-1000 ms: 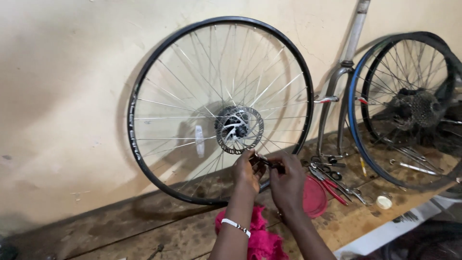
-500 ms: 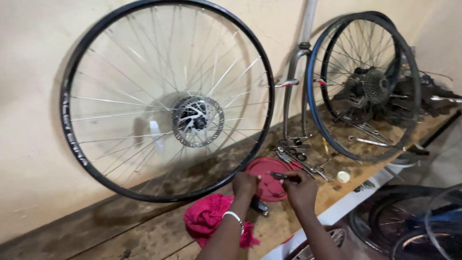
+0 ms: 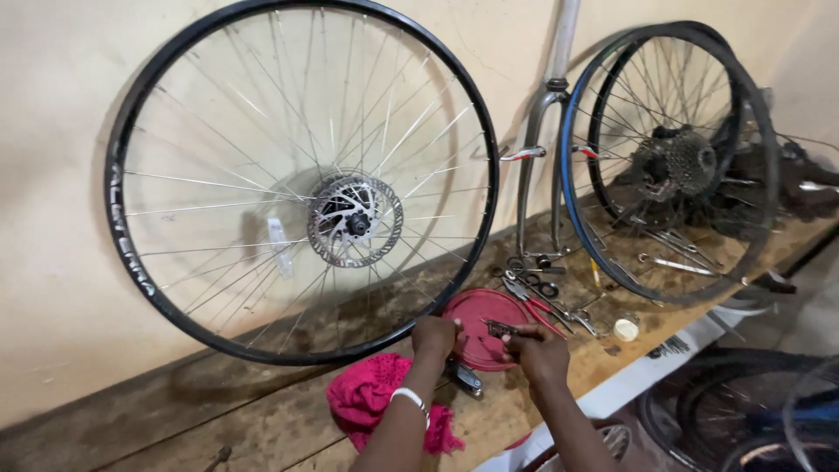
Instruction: The person uses a small tool to tighten the axle nuts on a bicycle wheel mounted against a wall. They then rotate the wheel to check its movement and spin the hub. The person continues to adjust the axle nuts and spins the wheel again to verify the repair.
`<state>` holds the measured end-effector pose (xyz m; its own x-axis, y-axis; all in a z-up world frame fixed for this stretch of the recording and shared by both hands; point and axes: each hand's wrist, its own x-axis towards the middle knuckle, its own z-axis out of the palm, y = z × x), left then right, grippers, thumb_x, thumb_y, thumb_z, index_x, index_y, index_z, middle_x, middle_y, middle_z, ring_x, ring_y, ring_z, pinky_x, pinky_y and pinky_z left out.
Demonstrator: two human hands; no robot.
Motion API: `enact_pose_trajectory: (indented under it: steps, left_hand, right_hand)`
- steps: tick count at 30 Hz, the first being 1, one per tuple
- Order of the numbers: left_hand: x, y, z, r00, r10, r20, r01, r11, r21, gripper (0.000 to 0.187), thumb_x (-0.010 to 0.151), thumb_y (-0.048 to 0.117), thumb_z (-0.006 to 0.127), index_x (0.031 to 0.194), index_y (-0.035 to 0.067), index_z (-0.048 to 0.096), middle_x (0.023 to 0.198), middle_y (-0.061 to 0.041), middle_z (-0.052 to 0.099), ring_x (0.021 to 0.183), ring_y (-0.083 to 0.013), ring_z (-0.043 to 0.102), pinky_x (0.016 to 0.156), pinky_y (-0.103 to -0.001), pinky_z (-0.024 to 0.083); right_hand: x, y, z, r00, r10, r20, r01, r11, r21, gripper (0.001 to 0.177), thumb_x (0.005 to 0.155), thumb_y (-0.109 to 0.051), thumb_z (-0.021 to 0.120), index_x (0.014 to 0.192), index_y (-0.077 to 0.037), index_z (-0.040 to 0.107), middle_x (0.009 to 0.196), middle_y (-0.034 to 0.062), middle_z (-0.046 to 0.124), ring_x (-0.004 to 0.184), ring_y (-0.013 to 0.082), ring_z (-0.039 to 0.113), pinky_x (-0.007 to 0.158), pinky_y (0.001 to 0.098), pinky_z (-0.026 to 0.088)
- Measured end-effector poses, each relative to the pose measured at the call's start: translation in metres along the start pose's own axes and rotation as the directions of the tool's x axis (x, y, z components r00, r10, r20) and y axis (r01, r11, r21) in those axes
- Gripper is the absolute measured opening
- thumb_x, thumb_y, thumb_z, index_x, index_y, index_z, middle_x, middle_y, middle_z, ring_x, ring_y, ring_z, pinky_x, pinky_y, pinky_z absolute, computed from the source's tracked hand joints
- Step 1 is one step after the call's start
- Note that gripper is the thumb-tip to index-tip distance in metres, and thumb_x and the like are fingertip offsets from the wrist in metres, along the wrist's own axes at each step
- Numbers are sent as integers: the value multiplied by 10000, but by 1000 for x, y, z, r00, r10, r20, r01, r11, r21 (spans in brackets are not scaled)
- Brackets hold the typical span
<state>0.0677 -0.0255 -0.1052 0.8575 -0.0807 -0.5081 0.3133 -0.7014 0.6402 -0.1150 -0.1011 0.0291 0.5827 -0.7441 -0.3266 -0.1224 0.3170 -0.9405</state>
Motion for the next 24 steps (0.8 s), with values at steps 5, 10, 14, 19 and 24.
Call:
enact_pose_trajectory:
  steps: [5,10,14,19,24]
  left_hand:
    - [-143,18,-75,948,300,106,-46,459,-887,206,820,253,699,790,52,661,680,-74,619,530,-148,514,449,-263,363]
    - [-160,11,-116,935,352,52,-91,380,-921,197,827,233,676,922,68,728,771,-60,692,622,-157,619,528,-248,465]
    - [-186,12,-154,894,440,87,-30,254,-967,303,858,274,619,981,8,694,631,-119,591,327,-174,412,272,-285,336]
    - [-203,19,-185,928,372,-11,-142,327,-934,338,840,325,607,969,30,709,706,-129,632,386,-182,384,304,-292,270]
    - [-201,19,-197,962,269,-39,-134,347,-928,201,840,279,658,938,120,735,662,-111,612,415,-232,483,307,-264,359]
  right_hand:
    - [-4,0,31,983,30,183,-64,981,181,238,718,167,637,869,12,537,650,238,610,524,299,605,475,360,512]
    - [-37,-18,70,919,120,377,-214,952,218,229,748,149,578,888,-24,523,684,272,633,520,280,593,487,346,507]
    - [-80,-53,93,824,9,566,-13,1000,3,158,859,-81,613,928,48,554,705,204,564,563,267,564,501,368,480]
    - [-113,-75,113,784,-8,620,170,965,-202,199,940,-185,527,932,0,600,756,123,578,566,186,536,479,305,421]
    - [-119,-75,130,784,-43,619,175,972,-155,205,928,-185,533,907,9,597,724,140,580,531,194,540,436,298,416]
